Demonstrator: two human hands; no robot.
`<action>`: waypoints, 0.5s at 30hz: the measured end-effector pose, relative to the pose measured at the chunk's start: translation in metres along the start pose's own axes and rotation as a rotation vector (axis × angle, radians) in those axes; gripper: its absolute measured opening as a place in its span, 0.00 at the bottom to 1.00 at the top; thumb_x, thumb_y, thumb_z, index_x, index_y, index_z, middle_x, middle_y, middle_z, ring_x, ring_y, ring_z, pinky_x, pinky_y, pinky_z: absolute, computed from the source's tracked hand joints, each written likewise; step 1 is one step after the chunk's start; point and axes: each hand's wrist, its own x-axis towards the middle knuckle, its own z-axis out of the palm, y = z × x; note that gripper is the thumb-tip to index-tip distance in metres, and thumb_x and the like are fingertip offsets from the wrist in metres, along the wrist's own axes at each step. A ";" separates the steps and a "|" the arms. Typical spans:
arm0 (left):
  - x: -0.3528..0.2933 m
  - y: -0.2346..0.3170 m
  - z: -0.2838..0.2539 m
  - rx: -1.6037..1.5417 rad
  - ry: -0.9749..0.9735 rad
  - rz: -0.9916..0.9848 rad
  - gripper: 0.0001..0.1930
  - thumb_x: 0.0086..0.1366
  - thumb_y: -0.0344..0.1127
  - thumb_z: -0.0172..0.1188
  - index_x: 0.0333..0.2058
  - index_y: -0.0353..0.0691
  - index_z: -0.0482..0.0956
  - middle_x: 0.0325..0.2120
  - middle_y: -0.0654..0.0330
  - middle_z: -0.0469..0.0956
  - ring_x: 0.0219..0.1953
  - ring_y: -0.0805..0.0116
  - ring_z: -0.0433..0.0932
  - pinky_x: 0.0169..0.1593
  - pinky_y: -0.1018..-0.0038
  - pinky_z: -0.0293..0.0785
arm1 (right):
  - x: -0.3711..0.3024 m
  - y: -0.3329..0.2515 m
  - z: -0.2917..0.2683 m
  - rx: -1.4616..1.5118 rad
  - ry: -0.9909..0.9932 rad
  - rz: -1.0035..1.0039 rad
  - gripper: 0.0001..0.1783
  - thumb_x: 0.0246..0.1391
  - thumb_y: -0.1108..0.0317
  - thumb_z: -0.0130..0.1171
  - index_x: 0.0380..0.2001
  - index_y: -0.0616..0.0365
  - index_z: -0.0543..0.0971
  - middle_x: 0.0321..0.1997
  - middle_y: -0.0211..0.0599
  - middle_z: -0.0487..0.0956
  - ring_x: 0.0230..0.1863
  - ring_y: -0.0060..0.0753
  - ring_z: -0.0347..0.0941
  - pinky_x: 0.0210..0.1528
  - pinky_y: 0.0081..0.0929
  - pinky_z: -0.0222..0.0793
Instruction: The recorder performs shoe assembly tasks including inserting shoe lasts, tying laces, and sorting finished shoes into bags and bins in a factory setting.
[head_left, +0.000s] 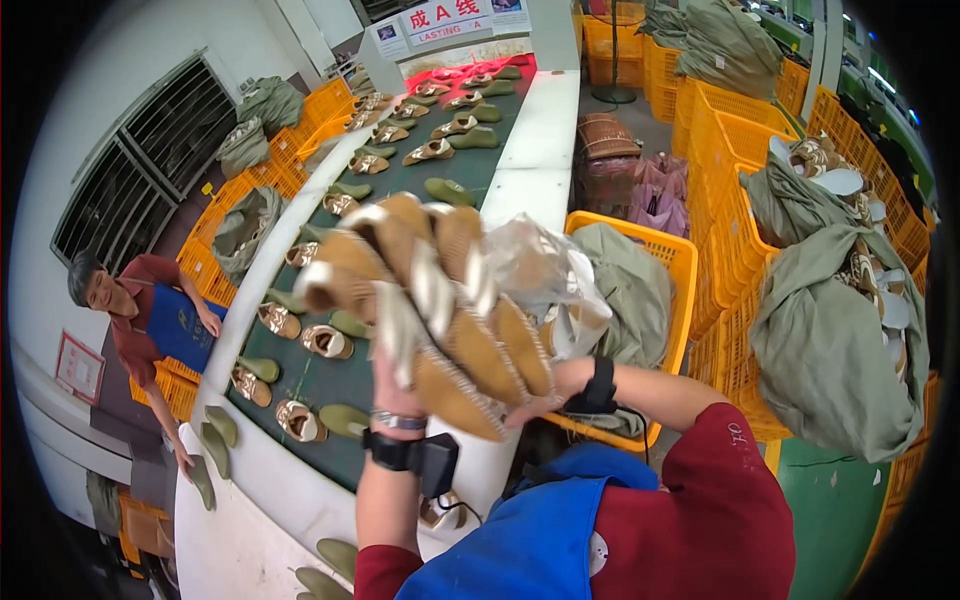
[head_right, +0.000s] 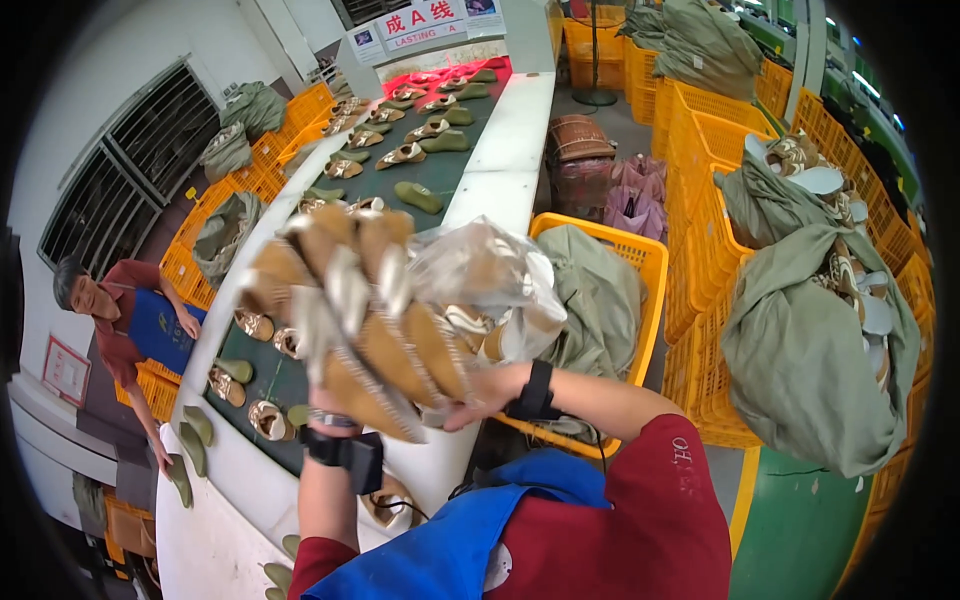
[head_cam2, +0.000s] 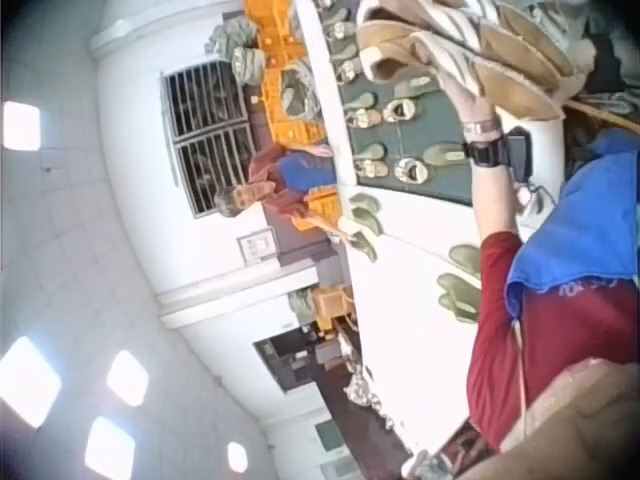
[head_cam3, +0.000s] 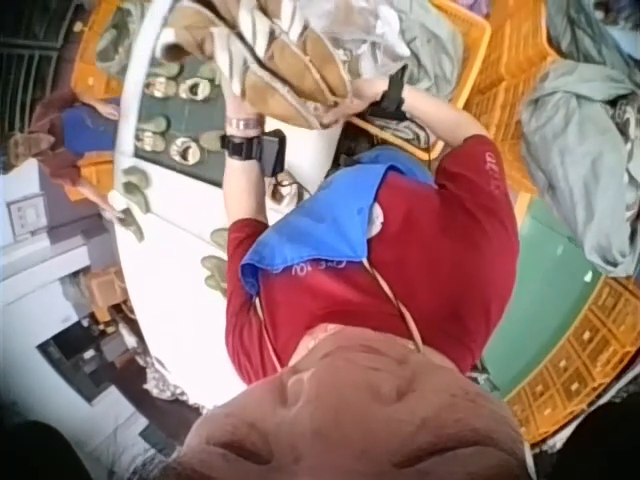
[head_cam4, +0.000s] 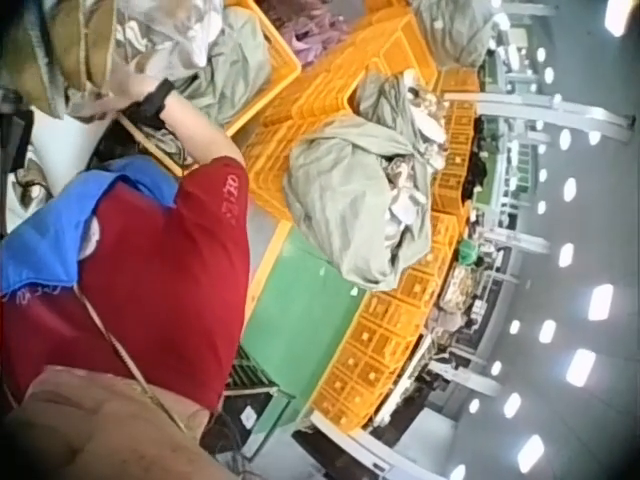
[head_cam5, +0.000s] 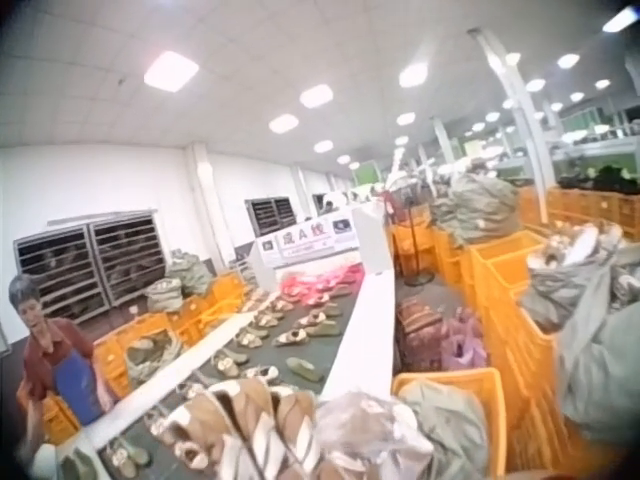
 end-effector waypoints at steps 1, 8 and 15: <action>0.012 -0.003 0.048 -0.107 0.027 -0.105 0.21 0.65 0.45 0.44 0.51 0.37 0.67 0.48 0.54 0.71 0.49 0.59 0.70 0.52 0.64 0.68 | -0.008 0.017 -0.022 -0.412 0.463 -0.547 0.24 0.51 0.61 0.56 0.49 0.63 0.68 0.40 0.44 0.77 0.39 0.40 0.74 0.46 0.36 0.65; 0.062 -0.090 0.026 -0.231 0.248 -0.559 0.21 0.67 0.45 0.39 0.50 0.37 0.67 0.46 0.53 0.72 0.46 0.58 0.73 0.52 0.61 0.69 | -0.047 0.087 -0.121 -1.407 0.903 0.228 0.22 0.45 0.64 0.58 0.47 0.48 0.71 0.41 0.44 0.76 0.36 0.45 0.74 0.36 0.37 0.70; 0.078 -0.096 0.045 -0.023 0.171 -0.668 0.16 0.66 0.38 0.41 0.48 0.37 0.70 0.41 0.56 0.76 0.39 0.65 0.77 0.45 0.68 0.75 | -0.052 0.094 -0.220 -0.230 1.575 0.227 0.07 0.52 0.67 0.52 0.29 0.59 0.76 0.19 0.46 0.75 0.22 0.38 0.72 0.26 0.29 0.66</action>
